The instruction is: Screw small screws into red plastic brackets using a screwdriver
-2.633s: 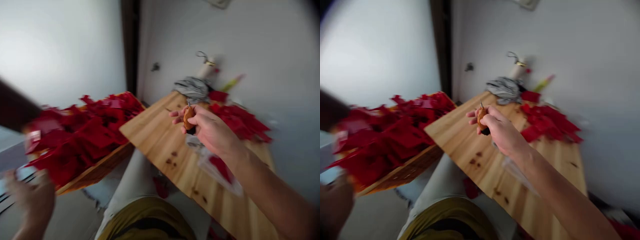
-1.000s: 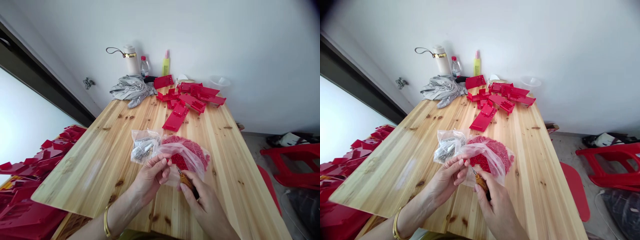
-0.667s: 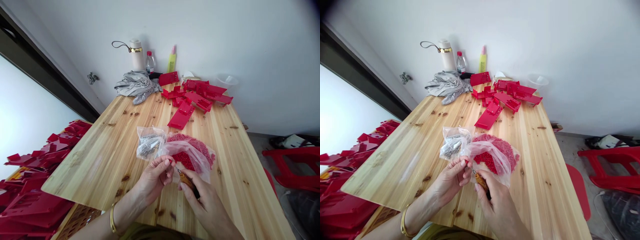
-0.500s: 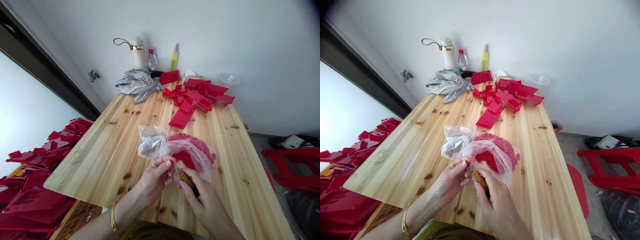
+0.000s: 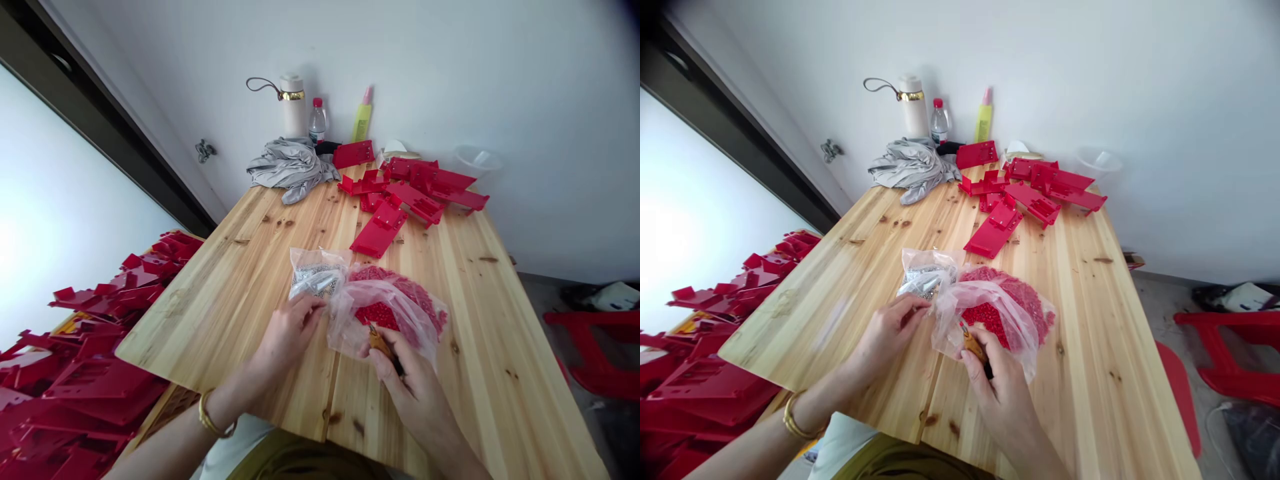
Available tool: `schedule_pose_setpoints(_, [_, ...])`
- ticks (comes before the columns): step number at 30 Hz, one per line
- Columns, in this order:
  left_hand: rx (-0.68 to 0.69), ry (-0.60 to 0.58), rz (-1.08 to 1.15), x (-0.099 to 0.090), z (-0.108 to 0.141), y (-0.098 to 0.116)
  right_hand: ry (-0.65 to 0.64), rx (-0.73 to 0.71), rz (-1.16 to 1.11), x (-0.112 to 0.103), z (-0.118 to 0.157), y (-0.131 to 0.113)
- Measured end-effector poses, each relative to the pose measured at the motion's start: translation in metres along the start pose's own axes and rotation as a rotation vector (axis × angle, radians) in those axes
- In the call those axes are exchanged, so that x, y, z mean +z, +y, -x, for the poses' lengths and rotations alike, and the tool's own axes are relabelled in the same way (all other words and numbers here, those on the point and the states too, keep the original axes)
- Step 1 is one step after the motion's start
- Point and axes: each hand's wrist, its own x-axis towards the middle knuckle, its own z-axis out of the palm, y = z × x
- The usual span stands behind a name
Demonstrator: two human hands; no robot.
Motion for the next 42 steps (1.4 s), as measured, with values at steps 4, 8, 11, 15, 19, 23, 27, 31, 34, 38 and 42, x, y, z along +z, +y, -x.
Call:
schedule_pose_setpoints(4, [0.088, -0.186, -0.670, -0.009, -0.016, -0.010, -0.031, -0.023, -0.064, 0.003, -0.005, -0.004])
schedule_pose_setpoints(8, [0.077, -0.293, -0.909, -0.006, -0.022, -0.002, -0.082, -0.045, -0.036, 0.005, -0.006, -0.006])
schedule_pose_setpoints(11, [0.070, -0.268, -0.900, -0.004, -0.020, -0.003, -0.093, -0.064, -0.013, 0.005, -0.006, -0.003])
schedule_pose_setpoints(15, [0.071, -0.128, -0.773, -0.002, -0.017, -0.012, -0.083, -0.098, -0.010, 0.010, -0.007, 0.000])
schedule_pose_setpoints(19, [0.073, -0.011, -0.590, 0.000, -0.016, -0.014, -0.102, -0.088, -0.015, 0.014, -0.009, 0.000])
schedule_pose_setpoints(23, [0.058, 0.084, -0.367, 0.000, -0.017, -0.009, -0.103, -0.084, -0.025, 0.018, -0.012, 0.000])
schedule_pose_setpoints(27, [-0.183, 0.042, 0.174, 0.002, -0.012, 0.010, -0.056, -0.101, 0.015, 0.023, -0.015, -0.003])
schedule_pose_setpoints(31, [-0.384, -0.082, 0.596, 0.005, 0.000, 0.033, -0.042, -0.127, 0.005, 0.026, -0.016, -0.006])
schedule_pose_setpoints(34, [-0.396, -0.087, 0.714, 0.006, 0.005, 0.041, -0.038, -0.128, 0.010, 0.026, -0.016, -0.007])
schedule_pose_setpoints(38, [-0.399, -0.070, 0.783, 0.005, 0.006, 0.044, -0.039, -0.126, 0.025, 0.024, -0.016, -0.006])
schedule_pose_setpoints(42, [-0.401, -0.061, 0.762, 0.004, 0.006, 0.046, -0.042, -0.136, 0.048, 0.023, -0.015, -0.006])
